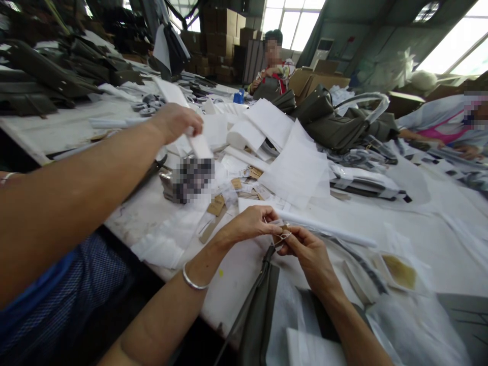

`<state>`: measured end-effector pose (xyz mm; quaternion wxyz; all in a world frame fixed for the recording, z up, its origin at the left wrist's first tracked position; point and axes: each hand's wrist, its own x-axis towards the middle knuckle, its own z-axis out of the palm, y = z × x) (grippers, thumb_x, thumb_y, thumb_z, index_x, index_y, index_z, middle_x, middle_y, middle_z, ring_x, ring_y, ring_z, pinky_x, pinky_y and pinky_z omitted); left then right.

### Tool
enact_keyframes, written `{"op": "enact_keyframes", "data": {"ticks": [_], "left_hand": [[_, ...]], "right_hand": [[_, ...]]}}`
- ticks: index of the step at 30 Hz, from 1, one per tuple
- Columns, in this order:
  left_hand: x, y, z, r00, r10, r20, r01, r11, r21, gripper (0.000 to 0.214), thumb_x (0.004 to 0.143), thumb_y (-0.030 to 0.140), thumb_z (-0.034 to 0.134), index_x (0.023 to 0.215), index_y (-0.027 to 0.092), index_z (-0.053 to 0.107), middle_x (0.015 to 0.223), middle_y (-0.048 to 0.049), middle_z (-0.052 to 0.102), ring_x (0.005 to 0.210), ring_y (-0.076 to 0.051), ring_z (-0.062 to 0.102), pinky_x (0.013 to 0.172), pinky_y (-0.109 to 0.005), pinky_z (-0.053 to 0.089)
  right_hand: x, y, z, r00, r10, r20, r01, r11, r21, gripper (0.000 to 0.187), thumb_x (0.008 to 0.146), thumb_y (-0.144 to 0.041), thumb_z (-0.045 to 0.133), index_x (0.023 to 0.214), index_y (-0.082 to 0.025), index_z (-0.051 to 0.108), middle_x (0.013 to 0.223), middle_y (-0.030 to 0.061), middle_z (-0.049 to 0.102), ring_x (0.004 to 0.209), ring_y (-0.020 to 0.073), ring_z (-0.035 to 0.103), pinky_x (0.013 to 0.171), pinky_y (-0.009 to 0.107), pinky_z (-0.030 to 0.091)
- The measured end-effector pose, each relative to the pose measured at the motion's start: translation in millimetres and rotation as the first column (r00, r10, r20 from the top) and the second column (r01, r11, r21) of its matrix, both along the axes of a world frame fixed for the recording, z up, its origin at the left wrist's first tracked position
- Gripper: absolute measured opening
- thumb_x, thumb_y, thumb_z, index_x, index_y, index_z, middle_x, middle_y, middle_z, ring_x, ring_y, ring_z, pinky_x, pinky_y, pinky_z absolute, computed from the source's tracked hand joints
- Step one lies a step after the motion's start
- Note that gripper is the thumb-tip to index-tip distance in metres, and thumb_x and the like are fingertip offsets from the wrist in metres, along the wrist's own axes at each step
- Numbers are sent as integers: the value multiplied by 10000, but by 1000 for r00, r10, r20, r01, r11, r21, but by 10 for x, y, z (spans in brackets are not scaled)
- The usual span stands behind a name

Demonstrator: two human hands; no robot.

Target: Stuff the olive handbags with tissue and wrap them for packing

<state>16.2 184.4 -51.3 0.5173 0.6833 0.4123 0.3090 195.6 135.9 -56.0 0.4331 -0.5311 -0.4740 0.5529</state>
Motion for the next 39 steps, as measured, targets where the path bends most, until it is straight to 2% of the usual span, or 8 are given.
{"op": "enact_keyframes", "data": {"ticks": [3, 9, 12, 18, 23, 28, 34, 39], "left_hand": [[-10, 0, 5, 997, -16, -77, 23, 995, 92, 271, 786, 340, 633, 641, 164, 487, 619, 57, 407, 602, -94, 394, 545, -224, 282], [-38, 51, -6, 980, 186, -74, -178, 979, 98, 262, 794, 345, 576, 639, 174, 451, 612, 51, 379, 583, -97, 373, 525, -227, 272], [-47, 71, 11, 965, 213, 153, -204, 976, -72, 262, 791, 413, 577, 753, 163, 508, 689, 30, 489, 624, -104, 475, 568, -214, 379], [-11, 56, 34, 775, 294, 559, -179, 951, -252, 409, 746, 498, 697, 833, 181, 453, 731, 38, 561, 634, -101, 593, 643, -228, 492], [-18, 64, -1, 858, 182, 481, -19, 946, -324, 491, 716, 558, 735, 836, 171, 458, 646, 36, 586, 476, -102, 586, 467, -203, 470], [-42, 34, 9, 911, 46, 409, 112, 929, -353, 488, 737, 575, 727, 841, 164, 484, 593, 46, 588, 404, -81, 546, 391, -170, 434], [-103, 10, 24, 895, -233, 380, 372, 860, -350, 471, 737, 544, 757, 865, 153, 526, 607, 24, 618, 394, -93, 559, 377, -167, 425], [-220, 52, 10, 890, -207, 406, 352, 877, -327, 484, 744, 564, 748, 865, 149, 530, 608, 5, 640, 400, -106, 575, 398, -185, 455]], "right_hand": [[15, 7, -29, 1000, -8, 21, 8, 1000, 7, 441, 680, -563, 768, 874, -170, 717, 740, 35, 711, 543, 132, 608, 561, 285, 545], [57, 24, -120, 986, -43, 161, 38, 999, 34, 511, 674, -584, 742, 968, -166, 724, 663, 31, 689, 556, 181, 626, 534, 318, 533], [51, 13, -74, 978, 18, 209, -33, 997, 70, 513, 701, -553, 737, 1043, -172, 701, 703, 36, 699, 624, 194, 642, 598, 334, 550], [25, -2, 0, 963, 66, 261, -103, 986, 132, 467, 782, -522, 670, 1109, -189, 671, 802, 37, 695, 660, 181, 626, 649, 337, 550], [66, 26, -150, 932, 82, 353, -163, 965, 206, 338, 821, -463, 638, 1052, -224, 696, 1130, 69, 658, 725, 165, 615, 675, 324, 532], [66, 18, -218, 915, 87, 394, -182, 960, 212, 355, 854, -469, 611, 1095, -219, 684, 886, 37, 681, 627, 153, 553, 624, 297, 491], [40, 9, -261, 856, 210, 473, -322, 931, 170, 291, 889, -426, 528, 881, -203, 716, 773, 29, 691, 725, 196, 599, 694, 295, 455], [67, 39, -313, 847, 155, 509, -271, 949, 162, 331, 853, -425, 534, 1012, -203, 721, 767, 27, 693, 686, 192, 598, 676, 290, 442]]}}
